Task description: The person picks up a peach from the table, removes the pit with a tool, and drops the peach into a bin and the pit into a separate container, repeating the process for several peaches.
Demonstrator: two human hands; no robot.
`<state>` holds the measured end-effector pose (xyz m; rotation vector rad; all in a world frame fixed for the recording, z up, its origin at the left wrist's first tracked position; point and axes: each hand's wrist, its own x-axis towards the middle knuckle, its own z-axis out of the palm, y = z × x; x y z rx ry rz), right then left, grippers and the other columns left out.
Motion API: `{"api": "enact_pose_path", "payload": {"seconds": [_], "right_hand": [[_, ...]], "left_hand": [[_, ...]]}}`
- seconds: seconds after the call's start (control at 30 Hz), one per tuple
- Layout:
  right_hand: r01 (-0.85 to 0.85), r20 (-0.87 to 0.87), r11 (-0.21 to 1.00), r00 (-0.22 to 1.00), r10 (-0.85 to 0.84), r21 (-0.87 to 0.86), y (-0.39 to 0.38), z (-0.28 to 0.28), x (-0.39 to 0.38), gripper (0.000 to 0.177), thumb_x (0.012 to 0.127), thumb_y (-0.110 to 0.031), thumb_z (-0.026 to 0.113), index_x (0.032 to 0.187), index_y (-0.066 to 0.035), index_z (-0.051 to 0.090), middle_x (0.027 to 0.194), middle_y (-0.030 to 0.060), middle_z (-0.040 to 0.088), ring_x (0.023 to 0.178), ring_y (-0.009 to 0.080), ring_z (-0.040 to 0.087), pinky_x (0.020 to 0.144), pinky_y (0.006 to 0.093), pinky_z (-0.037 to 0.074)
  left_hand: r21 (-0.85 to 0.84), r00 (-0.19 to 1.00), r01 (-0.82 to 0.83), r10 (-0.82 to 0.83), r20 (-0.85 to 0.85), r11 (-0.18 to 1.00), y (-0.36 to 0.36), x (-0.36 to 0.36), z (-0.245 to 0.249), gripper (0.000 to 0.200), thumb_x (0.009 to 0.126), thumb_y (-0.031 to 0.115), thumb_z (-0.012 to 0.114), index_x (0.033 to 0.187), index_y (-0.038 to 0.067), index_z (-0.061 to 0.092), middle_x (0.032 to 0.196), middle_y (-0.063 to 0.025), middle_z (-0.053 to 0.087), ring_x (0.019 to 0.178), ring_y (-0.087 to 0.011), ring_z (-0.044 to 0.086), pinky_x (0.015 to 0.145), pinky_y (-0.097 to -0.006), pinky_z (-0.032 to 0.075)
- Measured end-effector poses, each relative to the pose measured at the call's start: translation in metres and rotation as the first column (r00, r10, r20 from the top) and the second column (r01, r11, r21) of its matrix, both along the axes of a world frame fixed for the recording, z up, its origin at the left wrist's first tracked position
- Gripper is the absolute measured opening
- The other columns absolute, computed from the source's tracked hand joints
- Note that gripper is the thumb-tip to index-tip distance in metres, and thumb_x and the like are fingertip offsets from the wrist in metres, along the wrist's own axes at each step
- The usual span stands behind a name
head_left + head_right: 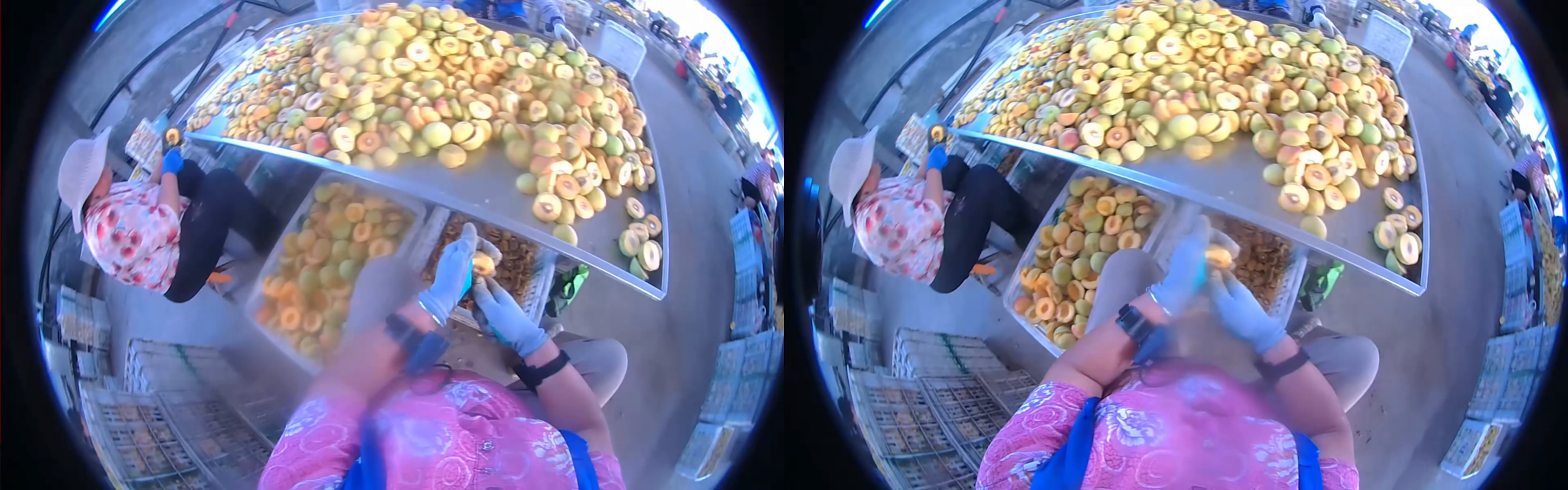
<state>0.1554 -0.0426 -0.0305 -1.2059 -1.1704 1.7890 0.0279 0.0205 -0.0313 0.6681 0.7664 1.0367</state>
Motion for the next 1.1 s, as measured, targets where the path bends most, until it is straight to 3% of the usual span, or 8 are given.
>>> {"api": "enact_pose_path", "payload": {"seconds": [0.07,0.17,0.33,0.63,0.83,0.93,1.03,1.1], "right_hand": [[-0.105,0.029,0.992,0.994,0.103,0.063,0.002,0.005,0.003,0.029,0.102,-0.040,0.040,0.113,-0.013,0.045,0.060,-0.0046,0.040,0.039,0.0053,0.029,0.034,0.0208,0.024],[-0.166,-0.070,0.976,0.985,0.157,-0.139,0.001,0.023,0.013,0.035,0.101,-0.041,0.040,0.119,-0.011,0.043,0.061,-0.0037,0.040,0.039,0.0055,0.029,0.034,0.0210,0.023],[-0.185,-0.141,0.954,0.978,0.155,-0.235,-0.002,0.024,0.015,0.038,0.100,-0.045,0.043,0.119,-0.013,0.044,0.061,-0.0043,0.038,0.038,0.0047,0.027,0.034,0.0201,0.021],[-0.384,-0.539,0.821,0.835,0.113,-0.422,-0.007,0.029,0.029,0.034,0.099,-0.045,0.045,0.106,-0.012,0.050,0.060,-0.0057,0.034,0.037,0.0023,0.024,0.032,0.0190,0.018],[-0.527,-0.788,0.772,0.613,0.057,-0.354,-0.011,0.001,0.036,0.038,0.098,-0.043,0.049,0.109,-0.007,0.048,0.062,-0.0042,0.036,0.036,0.0017,0.027,0.030,0.0181,0.021],[-0.552,-0.837,0.733,0.545,-0.042,-0.397,-0.013,0.005,0.035,0.037,0.098,-0.040,0.050,0.110,-0.004,0.047,0.062,-0.0045,0.036,0.036,0.0010,0.028,0.029,0.0175,0.021],[-0.684,-0.984,0.707,0.127,-0.128,-0.180,-0.001,0.010,0.035,0.035,0.100,-0.035,0.048,0.112,-0.002,0.046,0.063,-0.0050,0.035,0.037,0.0001,0.028,0.029,0.0164,0.021],[-0.306,-0.842,0.893,0.523,-0.131,-0.329,0.006,0.008,0.043,0.032,0.100,-0.036,0.048,0.109,-0.006,0.052,0.063,-0.0058,0.037,0.039,0.0018,0.030,0.031,0.0187,0.025]], "left_hand": [[0.118,0.923,-0.135,0.168,-0.347,0.984,-0.006,0.005,0.006,0.066,0.097,0.059,0.035,0.079,0.002,0.064,0.079,-0.0131,0.066,0.069,-0.0203,0.063,0.066,-0.0327,0.053],[-0.084,0.997,0.035,-0.041,-0.063,0.996,-0.004,-0.005,0.017,0.067,0.097,0.059,0.035,0.080,0.001,0.064,0.079,-0.0120,0.066,0.068,-0.0188,0.061,0.066,-0.0310,0.051],[0.206,0.867,0.136,-0.016,-0.498,0.969,-0.011,-0.008,0.017,0.073,0.098,0.062,0.028,0.079,0.002,0.066,0.078,-0.0081,0.067,0.070,-0.0150,0.062,0.067,-0.0251,0.049],[0.170,0.911,0.273,-0.197,-0.363,0.947,-0.014,-0.014,0.025,0.070,0.098,0.059,0.033,0.075,0.001,0.065,0.072,-0.0095,0.065,0.064,-0.0160,0.060,0.065,-0.0293,0.049],[0.027,0.908,0.353,-0.350,0.231,0.935,-0.015,-0.009,0.032,0.065,0.094,0.062,0.039,0.076,0.004,0.061,0.081,-0.0115,0.063,0.082,-0.0235,0.062,0.076,-0.0339,0.052],[-0.022,0.921,0.151,-0.132,0.368,0.988,-0.023,-0.002,0.047,0.054,0.096,0.054,0.045,0.087,0.003,0.060,0.091,-0.0115,0.062,0.090,-0.0262,0.061,0.082,-0.0404,0.054],[-0.066,0.931,-0.094,0.111,0.347,0.993,-0.009,-0.023,0.033,0.048,0.097,0.049,0.047,0.095,0.002,0.060,0.092,-0.0102,0.062,0.088,-0.0261,0.061,0.084,-0.0398,0.054],[-0.003,0.946,-0.119,0.115,0.303,0.993,-0.001,-0.069,0.023,0.046,0.098,0.046,0.045,0.100,0.002,0.060,0.095,-0.0090,0.063,0.087,-0.0227,0.061,0.083,-0.0357,0.054]]}}
